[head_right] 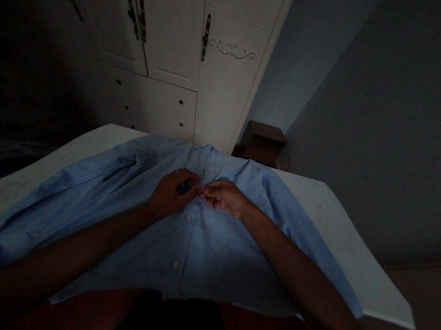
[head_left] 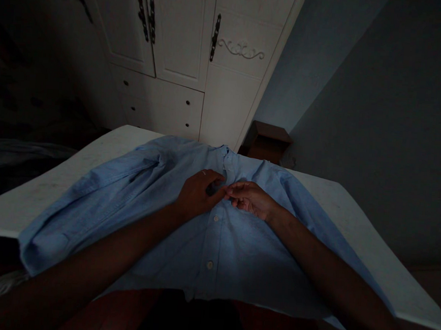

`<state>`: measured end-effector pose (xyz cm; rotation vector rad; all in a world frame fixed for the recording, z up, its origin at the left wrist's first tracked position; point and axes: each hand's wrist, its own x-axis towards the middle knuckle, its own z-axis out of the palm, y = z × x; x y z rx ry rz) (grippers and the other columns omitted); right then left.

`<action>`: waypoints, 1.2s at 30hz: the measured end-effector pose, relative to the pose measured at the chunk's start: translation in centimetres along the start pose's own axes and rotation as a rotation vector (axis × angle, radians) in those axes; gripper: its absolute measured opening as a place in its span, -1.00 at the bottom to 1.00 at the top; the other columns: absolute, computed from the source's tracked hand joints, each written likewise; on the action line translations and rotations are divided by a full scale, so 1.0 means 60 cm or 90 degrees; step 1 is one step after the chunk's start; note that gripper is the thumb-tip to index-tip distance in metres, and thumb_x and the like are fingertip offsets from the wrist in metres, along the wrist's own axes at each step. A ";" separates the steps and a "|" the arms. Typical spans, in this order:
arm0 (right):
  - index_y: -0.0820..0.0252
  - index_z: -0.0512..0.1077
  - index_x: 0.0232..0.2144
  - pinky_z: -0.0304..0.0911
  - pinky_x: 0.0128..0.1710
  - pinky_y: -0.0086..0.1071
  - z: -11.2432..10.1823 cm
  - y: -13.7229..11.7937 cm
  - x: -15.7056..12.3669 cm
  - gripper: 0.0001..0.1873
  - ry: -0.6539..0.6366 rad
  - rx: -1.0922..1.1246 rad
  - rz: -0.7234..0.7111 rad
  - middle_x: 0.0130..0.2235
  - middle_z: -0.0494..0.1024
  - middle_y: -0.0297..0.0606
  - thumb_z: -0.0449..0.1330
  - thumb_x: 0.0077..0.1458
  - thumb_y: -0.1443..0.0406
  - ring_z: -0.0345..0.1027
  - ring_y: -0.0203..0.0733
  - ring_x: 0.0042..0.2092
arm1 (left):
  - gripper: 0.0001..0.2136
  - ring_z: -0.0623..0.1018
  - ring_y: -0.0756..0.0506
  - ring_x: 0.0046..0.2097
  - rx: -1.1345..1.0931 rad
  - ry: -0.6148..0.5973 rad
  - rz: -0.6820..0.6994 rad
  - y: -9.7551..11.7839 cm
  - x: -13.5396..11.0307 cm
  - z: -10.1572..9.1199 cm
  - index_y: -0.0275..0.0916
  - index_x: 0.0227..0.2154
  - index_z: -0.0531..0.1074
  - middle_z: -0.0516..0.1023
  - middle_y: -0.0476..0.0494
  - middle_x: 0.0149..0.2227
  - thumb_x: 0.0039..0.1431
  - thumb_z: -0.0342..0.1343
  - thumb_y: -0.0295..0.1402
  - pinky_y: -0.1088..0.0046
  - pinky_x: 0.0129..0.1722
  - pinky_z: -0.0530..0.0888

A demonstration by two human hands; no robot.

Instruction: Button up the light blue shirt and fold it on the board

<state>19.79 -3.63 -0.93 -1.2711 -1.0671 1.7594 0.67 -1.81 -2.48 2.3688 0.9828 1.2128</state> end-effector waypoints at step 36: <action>0.18 0.37 -0.38 0.15 -0.72 -0.50 0.005 0.029 0.001 -0.77 0.146 -0.331 -0.242 -0.42 0.49 -0.34 0.23 0.02 0.14 0.39 -0.31 -0.57 | -0.75 0.52 -0.17 -0.14 0.123 -0.164 -0.061 -0.030 0.014 -0.017 -0.23 -0.19 0.52 0.55 -0.21 -0.18 0.10 0.18 -0.24 0.27 -0.12 0.45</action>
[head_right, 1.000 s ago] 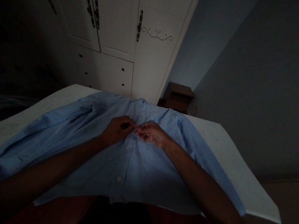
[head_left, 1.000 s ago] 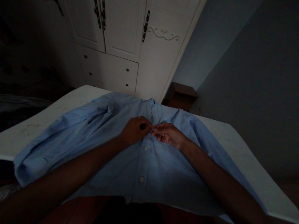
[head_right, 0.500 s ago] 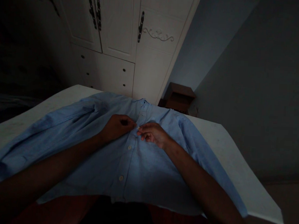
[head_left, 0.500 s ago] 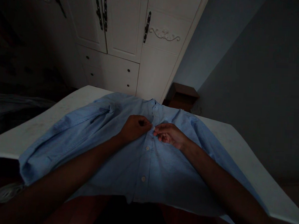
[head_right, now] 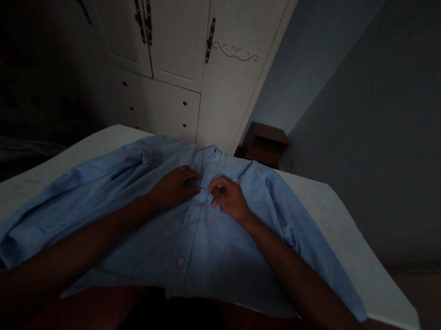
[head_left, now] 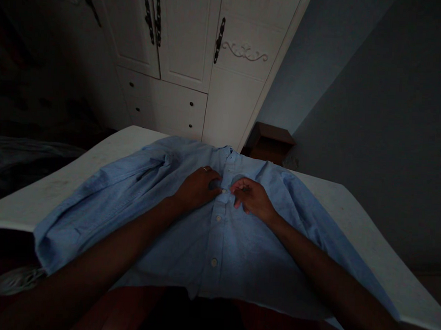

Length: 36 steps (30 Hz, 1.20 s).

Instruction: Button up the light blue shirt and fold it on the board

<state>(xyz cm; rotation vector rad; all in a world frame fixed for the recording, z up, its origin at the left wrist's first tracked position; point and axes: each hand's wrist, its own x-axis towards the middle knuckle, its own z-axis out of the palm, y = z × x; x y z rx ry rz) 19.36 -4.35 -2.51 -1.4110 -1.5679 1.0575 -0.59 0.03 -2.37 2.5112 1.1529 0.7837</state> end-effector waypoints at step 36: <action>0.49 0.19 0.24 -0.07 0.33 -0.04 -0.067 0.078 0.021 -0.22 0.030 -0.597 -0.124 0.29 0.18 0.20 -0.13 0.28 -0.07 0.00 0.14 0.34 | -0.49 0.39 -0.26 0.20 0.192 -0.110 -0.122 -0.028 0.011 -0.012 -0.33 0.06 0.38 0.35 -0.40 0.21 0.33 -0.20 -0.04 0.17 0.16 0.32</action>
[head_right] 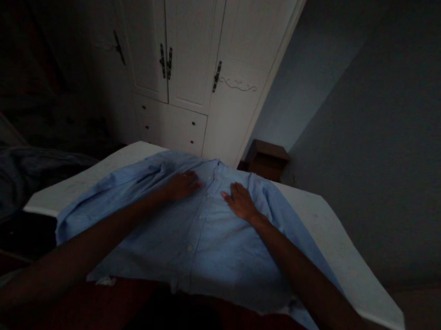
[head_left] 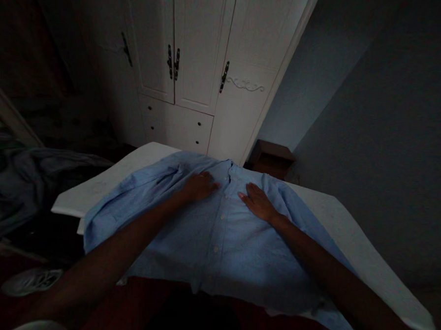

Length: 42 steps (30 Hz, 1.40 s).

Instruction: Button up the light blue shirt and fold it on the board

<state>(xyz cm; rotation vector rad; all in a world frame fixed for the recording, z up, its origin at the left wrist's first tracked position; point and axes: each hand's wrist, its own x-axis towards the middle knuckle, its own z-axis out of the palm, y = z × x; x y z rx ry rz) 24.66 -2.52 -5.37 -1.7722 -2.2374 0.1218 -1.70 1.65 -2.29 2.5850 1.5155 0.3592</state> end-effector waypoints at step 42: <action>0.17 0.47 -0.26 0.39 -0.27 -0.37 -0.012 -0.013 0.101 -0.88 0.345 0.015 -0.431 -0.29 0.49 -0.20 0.11 0.23 0.36 0.41 -0.21 -0.25 | -0.86 0.57 -0.07 -0.22 -0.407 0.193 0.153 0.020 0.090 0.034 -0.17 -0.35 0.62 0.64 -0.08 -0.32 0.20 0.15 -0.36 0.41 -0.11 0.45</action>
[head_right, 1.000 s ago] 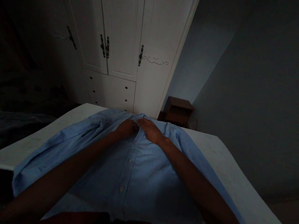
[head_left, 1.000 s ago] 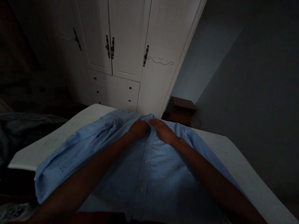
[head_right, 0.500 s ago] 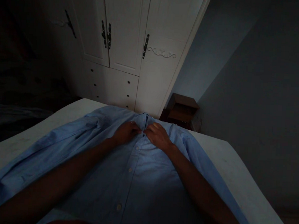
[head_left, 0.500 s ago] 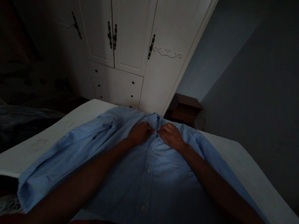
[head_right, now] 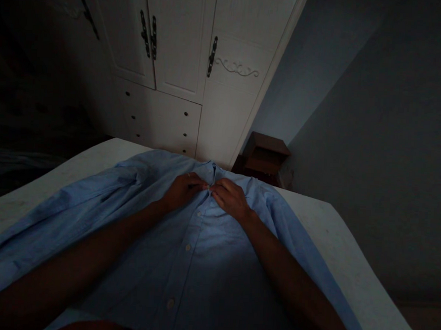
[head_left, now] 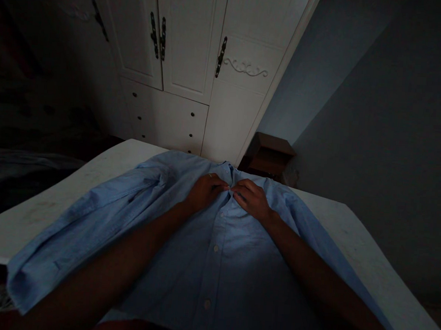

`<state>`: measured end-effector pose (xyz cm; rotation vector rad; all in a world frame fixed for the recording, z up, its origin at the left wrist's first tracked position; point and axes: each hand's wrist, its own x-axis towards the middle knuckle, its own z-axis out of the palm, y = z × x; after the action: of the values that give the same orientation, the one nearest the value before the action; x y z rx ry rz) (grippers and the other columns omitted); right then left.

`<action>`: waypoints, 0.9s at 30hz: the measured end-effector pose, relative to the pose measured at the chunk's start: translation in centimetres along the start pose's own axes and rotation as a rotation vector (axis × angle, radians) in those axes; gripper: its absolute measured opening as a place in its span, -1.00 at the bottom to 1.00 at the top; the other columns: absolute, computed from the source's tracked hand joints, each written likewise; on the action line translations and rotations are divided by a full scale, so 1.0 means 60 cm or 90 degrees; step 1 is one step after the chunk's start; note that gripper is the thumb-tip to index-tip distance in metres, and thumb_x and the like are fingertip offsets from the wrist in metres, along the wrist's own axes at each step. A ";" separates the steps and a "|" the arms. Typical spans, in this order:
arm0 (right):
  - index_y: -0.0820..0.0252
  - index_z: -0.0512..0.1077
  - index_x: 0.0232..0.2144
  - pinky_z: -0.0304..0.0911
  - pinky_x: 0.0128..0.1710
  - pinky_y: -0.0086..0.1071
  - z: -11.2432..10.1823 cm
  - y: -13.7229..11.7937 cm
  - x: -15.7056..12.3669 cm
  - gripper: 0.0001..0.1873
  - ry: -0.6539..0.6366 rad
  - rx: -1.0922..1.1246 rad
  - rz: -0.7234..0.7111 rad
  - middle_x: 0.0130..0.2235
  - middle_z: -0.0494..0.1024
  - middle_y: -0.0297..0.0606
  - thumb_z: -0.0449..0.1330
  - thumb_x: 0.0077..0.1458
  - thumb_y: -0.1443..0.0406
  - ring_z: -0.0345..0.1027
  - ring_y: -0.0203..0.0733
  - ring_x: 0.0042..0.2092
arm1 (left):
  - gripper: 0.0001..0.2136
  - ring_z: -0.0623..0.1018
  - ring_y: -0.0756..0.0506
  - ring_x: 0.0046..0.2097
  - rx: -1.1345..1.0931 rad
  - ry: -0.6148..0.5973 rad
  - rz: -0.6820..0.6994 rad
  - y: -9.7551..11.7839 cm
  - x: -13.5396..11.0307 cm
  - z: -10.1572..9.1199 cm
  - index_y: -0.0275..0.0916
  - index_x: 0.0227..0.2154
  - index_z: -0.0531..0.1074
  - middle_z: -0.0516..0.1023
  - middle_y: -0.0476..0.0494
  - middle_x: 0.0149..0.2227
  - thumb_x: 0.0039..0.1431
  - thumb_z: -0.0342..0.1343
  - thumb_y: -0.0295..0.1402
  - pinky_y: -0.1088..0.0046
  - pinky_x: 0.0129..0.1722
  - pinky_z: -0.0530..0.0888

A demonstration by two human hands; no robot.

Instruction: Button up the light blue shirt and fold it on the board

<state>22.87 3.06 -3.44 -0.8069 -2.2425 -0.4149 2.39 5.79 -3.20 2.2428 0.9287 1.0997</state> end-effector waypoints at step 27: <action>0.17 0.53 -0.24 0.32 -0.26 -0.27 0.007 0.003 -0.002 -0.79 -0.066 -0.014 0.018 -0.23 0.65 -0.20 0.08 0.29 0.31 0.52 -0.18 -0.27 | -0.78 0.54 -0.12 -0.16 0.168 -0.064 -0.113 0.040 -0.016 0.016 -0.21 -0.22 0.58 0.60 -0.13 -0.25 0.10 0.08 -0.43 0.36 -0.06 0.45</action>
<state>22.84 3.32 -3.83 -0.8902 -2.3225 -0.3935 3.59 3.36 -2.64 2.3419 1.2649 0.8190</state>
